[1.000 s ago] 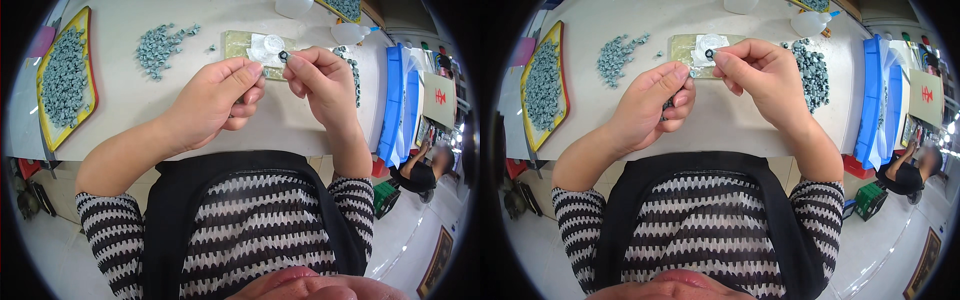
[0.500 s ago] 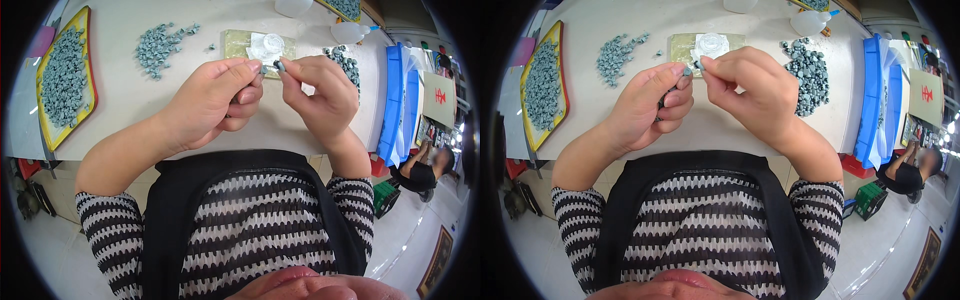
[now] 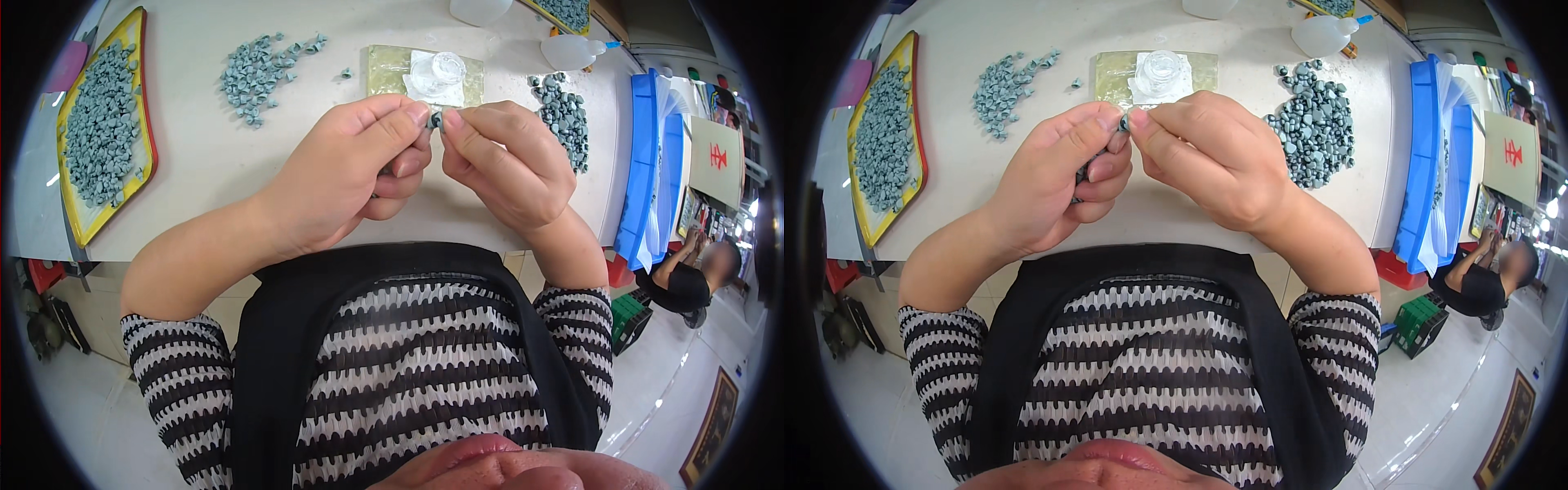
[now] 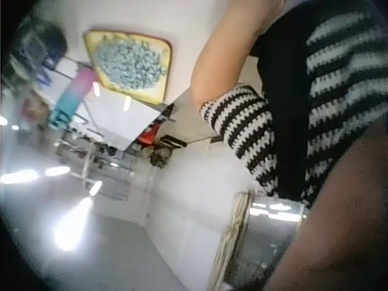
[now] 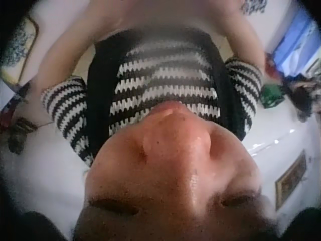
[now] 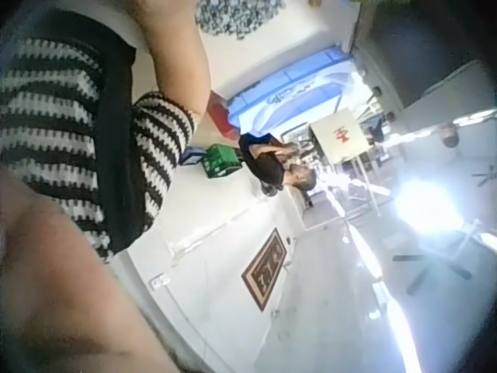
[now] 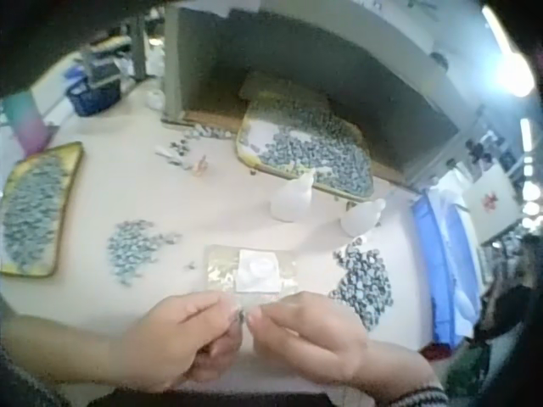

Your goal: The person assembles small components by hand, repeatedly picking up pieces from the table and pressing them together.

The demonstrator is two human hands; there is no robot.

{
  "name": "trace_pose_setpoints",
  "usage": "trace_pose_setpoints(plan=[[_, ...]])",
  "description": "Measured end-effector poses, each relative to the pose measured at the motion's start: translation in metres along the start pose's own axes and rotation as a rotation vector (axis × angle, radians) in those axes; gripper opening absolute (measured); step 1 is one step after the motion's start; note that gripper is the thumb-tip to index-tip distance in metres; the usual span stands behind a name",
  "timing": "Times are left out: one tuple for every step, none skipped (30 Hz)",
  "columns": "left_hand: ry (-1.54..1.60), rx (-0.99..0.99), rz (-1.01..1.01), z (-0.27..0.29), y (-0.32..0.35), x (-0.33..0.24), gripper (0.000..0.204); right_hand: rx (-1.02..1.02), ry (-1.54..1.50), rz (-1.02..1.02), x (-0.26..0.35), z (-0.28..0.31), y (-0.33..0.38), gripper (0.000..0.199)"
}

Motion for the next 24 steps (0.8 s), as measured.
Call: trace_pose_setpoints(plan=[[0.0,0.0,-0.001,0.0,0.001,0.001,0.023,-0.007,-0.005,0.019,0.001,-0.001,0.001,0.027],[-0.075,-0.024,-0.052,0.0,0.002,0.001,0.023,-0.014,-0.01,0.039,0.002,-0.002,0.001,0.027],[-0.149,-0.047,-0.101,0.001,0.003,0.0,0.022,-0.014,-0.01,0.038,0.003,-0.004,0.002,0.027],[-0.149,-0.047,-0.1,0.001,0.003,0.003,0.022,-0.017,-0.006,0.045,0.004,-0.005,0.003,0.027],[-0.201,-0.066,-0.149,0.002,0.004,0.004,0.022,-0.02,-0.001,0.053,0.005,-0.006,0.004,0.027],[-0.253,-0.085,-0.2,0.002,0.005,0.003,0.022,-0.021,-0.002,0.053,0.006,-0.006,0.004,0.027],[-0.253,-0.085,-0.2,0.002,0.005,0.003,0.022,-0.023,-0.001,0.053,0.006,-0.005,0.004,0.025],[-0.299,-0.105,-0.232,0.002,0.006,0.002,0.023,-0.026,0.0,0.052,0.006,-0.005,0.003,0.024],[-0.346,-0.126,-0.266,0.001,0.008,0.0,0.025,-0.027,-0.001,0.053,0.007,-0.005,0.003,0.024],[-0.348,-0.127,-0.267,0.0,0.009,-0.001,0.025,-0.043,-0.036,0.003,0.005,-0.005,0.004,0.023],[-0.328,-0.125,-0.257,-0.002,0.01,-0.002,0.024,-0.059,-0.071,-0.048,0.003,-0.005,0.004,0.022],[-0.306,-0.123,-0.249,-0.003,0.011,-0.003,0.023,-0.059,-0.071,-0.046,0.005,-0.005,0.002,0.022],[-0.305,-0.123,-0.251,-0.003,0.013,-0.003,0.023,-0.073,-0.107,-0.13,0.005,-0.005,0.0,0.022],[-0.376,-0.147,-0.275,-0.003,0.014,-0.004,0.023,-0.087,-0.144,-0.215,0.003,-0.004,0.0,0.022],[-0.447,-0.171,-0.298,-0.002,0.016,-0.005,0.023,-0.086,-0.144,-0.213,0.005,-0.004,-0.002,0.022],[-0.446,-0.172,-0.299,-0.001,0.017,-0.005,0.023,-0.069,-0.172,-0.259,0.004,-0.003,-0.003,0.023],[-0.489,-0.178,-0.32,-0.001,0.018,-0.006,0.023,-0.051,-0.199,-0.305,0.003,-0.004,-0.003,0.024],[-0.53,-0.179,-0.338,-0.001,0.019,-0.006,0.023,-0.05,-0.196,-0.307,0.005,-0.004,-0.002,0.024],[-0.53,-0.175,-0.337,0.0,0.018,-0.005,0.023,-0.053,-0.153,-0.297,0.008,-0.005,-0.001,0.023],[-0.553,-0.172,-0.337,0.002,0.017,-0.004,0.023,-0.056,-0.11,-0.288,0.01,-0.004,0.0,0.022],[-0.577,-0.173,-0.342,0.002,0.017,-0.005,0.023,-0.055,-0.108,-0.286,0.01,-0.002,-0.002,0.022],[-0.576,-0.172,-0.343,0.001,0.017,-0.006,0.023,-0.012,-0.122,-0.299,0.009,-0.001,-0.003,0.021],[-0.572,-0.182,-0.33,0.001,0.016,-0.008,0.023,0.031,-0.135,-0.312,0.007,0.0,-0.005,0.02],[-0.567,-0.197,-0.317,0.003,0.017,-0.007,0.023,0.033,-0.138,-0.309,0.005,0.004,-0.007,0.02]])
Point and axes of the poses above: each hand's wrist, its own y-axis away from the middle knuckle, its own z-axis out of the back of the hand, x = y × z, the point moved 5 cm from there along -y, towards the middle knuckle, and after that the axes turned 4 degrees about y, right-handed, at the moved point
